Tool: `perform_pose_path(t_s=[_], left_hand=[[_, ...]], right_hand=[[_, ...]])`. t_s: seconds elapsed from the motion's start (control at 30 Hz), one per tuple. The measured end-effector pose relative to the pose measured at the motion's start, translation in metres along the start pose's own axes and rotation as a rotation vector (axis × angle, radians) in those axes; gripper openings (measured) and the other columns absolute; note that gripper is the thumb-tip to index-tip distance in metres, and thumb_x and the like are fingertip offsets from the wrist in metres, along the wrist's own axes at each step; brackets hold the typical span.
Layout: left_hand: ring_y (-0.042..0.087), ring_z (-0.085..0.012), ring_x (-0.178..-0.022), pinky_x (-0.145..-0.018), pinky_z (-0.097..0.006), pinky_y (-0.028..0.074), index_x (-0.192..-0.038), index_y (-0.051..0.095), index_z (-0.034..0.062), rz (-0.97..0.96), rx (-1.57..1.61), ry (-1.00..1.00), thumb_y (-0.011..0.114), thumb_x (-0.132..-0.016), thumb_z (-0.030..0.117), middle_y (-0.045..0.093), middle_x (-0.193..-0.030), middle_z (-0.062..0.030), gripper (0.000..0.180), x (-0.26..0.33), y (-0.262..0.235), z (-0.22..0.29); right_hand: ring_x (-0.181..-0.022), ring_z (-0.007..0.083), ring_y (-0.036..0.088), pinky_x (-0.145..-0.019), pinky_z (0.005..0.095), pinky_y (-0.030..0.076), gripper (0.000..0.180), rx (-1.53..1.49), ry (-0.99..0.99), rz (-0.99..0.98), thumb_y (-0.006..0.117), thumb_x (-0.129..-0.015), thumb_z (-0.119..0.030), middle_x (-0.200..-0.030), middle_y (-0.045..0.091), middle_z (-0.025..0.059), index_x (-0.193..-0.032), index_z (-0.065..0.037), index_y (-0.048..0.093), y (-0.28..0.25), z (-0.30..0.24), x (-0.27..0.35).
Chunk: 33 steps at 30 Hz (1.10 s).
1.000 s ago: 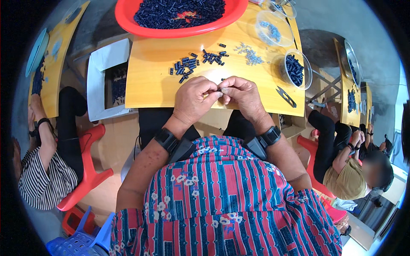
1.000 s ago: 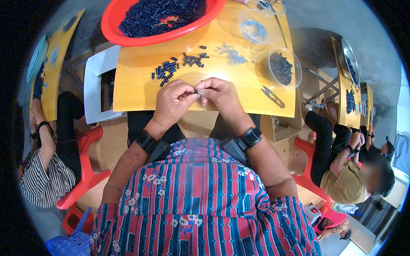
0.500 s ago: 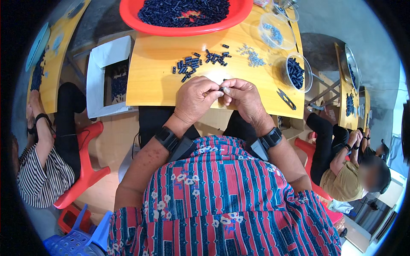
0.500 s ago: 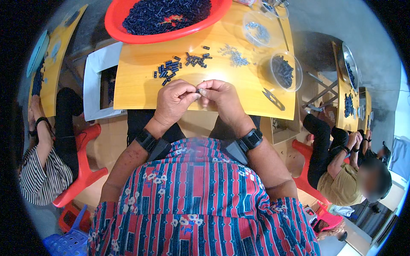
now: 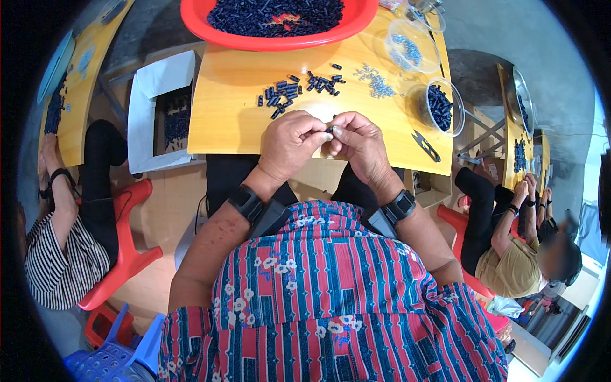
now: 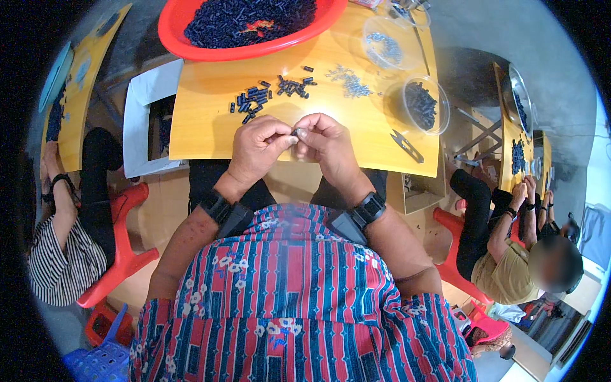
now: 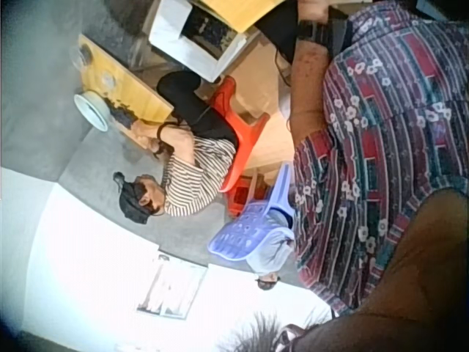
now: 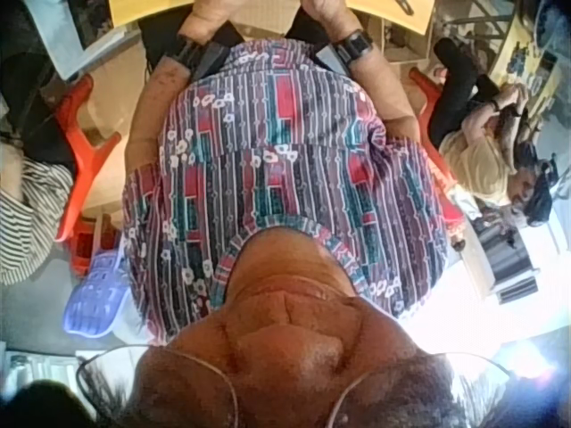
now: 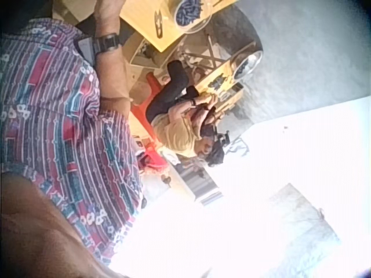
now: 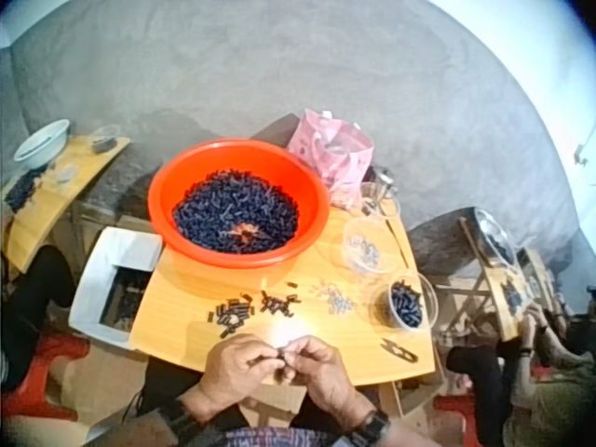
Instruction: Assembling small black plastic cylinders by inserting silver pins.
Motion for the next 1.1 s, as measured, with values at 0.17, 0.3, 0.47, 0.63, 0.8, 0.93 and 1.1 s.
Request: perform_pose_path(t_s=[0.17,0.3,0.47,0.63,0.8,0.93,1.1], left_hand=[[0.059,-0.0144,-0.062,-0.057,-0.028,0.046,-0.082,0.07,0.0019,-0.015,0.004,-0.044,0.077,-0.077,0.004,0.062,-0.071,-0.0049,0.009,0.0,0.0,0.001],[0.058,-0.0148,-0.062,-0.057,-0.028,0.046,-0.082,0.07,0.0021,-0.009,0.006,-0.046,0.077,-0.077,0.004,0.062,-0.07,-0.005,0.008,0.001,0.0,0.0],[0.058,-0.0153,-0.061,-0.056,-0.028,0.046,-0.082,0.07,0.0021,-0.008,-0.007,-0.006,0.077,-0.077,0.004,0.062,-0.07,-0.0053,0.008,0.0,0.001,-0.001],[0.059,-0.0154,-0.062,-0.057,-0.028,0.047,-0.082,0.07,0.0018,-0.002,0.004,-0.012,0.076,-0.077,0.004,0.062,-0.07,-0.0057,0.008,0.0,0.0,0.0],[0.06,-0.0156,-0.062,-0.057,-0.028,0.047,-0.083,0.07,0.0015,-0.006,-0.008,-0.023,0.076,-0.078,0.004,0.063,-0.071,-0.0057,0.008,0.001,-0.001,0.0],[0.06,-0.0158,-0.063,-0.058,-0.028,0.048,-0.083,0.07,0.0017,-0.007,0.007,-0.013,0.076,-0.078,0.003,0.064,-0.072,-0.0058,0.008,0.001,-0.001,-0.001],[0.061,-0.0154,-0.064,-0.058,-0.027,0.048,-0.083,0.071,0.0018,-0.007,0.026,-0.01,0.075,-0.078,0.002,0.064,-0.073,-0.006,0.007,0.0,-0.001,-0.001]], right_hand=[[-0.065,0.0109,0.061,-0.062,0.0253,0.052,0.006,0.09,-0.048,0.068,0.061,-0.094,-0.002,-0.078,0.063,0.0024,-0.1,-0.003,0.063,0.001,-0.001,-0.001],[-0.065,0.0118,0.062,-0.063,0.0264,0.053,0.006,0.192,-0.102,0.074,0.061,-0.093,0.001,-0.075,0.063,0.0036,-0.098,-0.001,0.063,0.002,-0.004,0.0],[-0.066,0.0126,0.063,-0.063,0.0266,0.054,0.007,0.197,-0.086,0.132,0.061,-0.093,0.002,-0.076,0.064,0.0041,-0.099,-0.001,0.062,0.0,0.001,0.001],[-0.067,0.0132,0.064,-0.064,0.0283,0.056,0.006,0.032,-0.059,0.144,0.06,-0.093,0.002,-0.081,0.065,0.0055,-0.098,-0.001,0.062,-0.003,0.008,-0.001],[-0.068,0.0133,0.064,-0.065,0.0298,0.058,0.005,-0.023,-0.051,0.134,0.059,-0.094,0.001,-0.082,0.065,0.0061,-0.099,-0.001,0.061,-0.002,0.008,-0.001],[-0.068,0.0135,0.064,-0.066,0.0299,0.058,0.005,-0.022,-0.031,0.129,0.058,-0.095,-0.001,-0.083,0.065,0.0063,-0.099,-0.001,0.061,-0.002,0.007,0.0],[-0.07,0.0128,0.062,-0.071,0.0311,0.058,0.007,-0.028,0.009,0.058,0.056,-0.096,-0.002,-0.08,0.063,0.0049,-0.101,-0.001,0.061,-0.001,0.008,-0.001]])
Point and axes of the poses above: each hand's wrist, its own x-axis away from the middle knuckle, its own y-axis out of the palm, z = x × y, the point moved 3 cm from there along -x, towards the middle knuckle
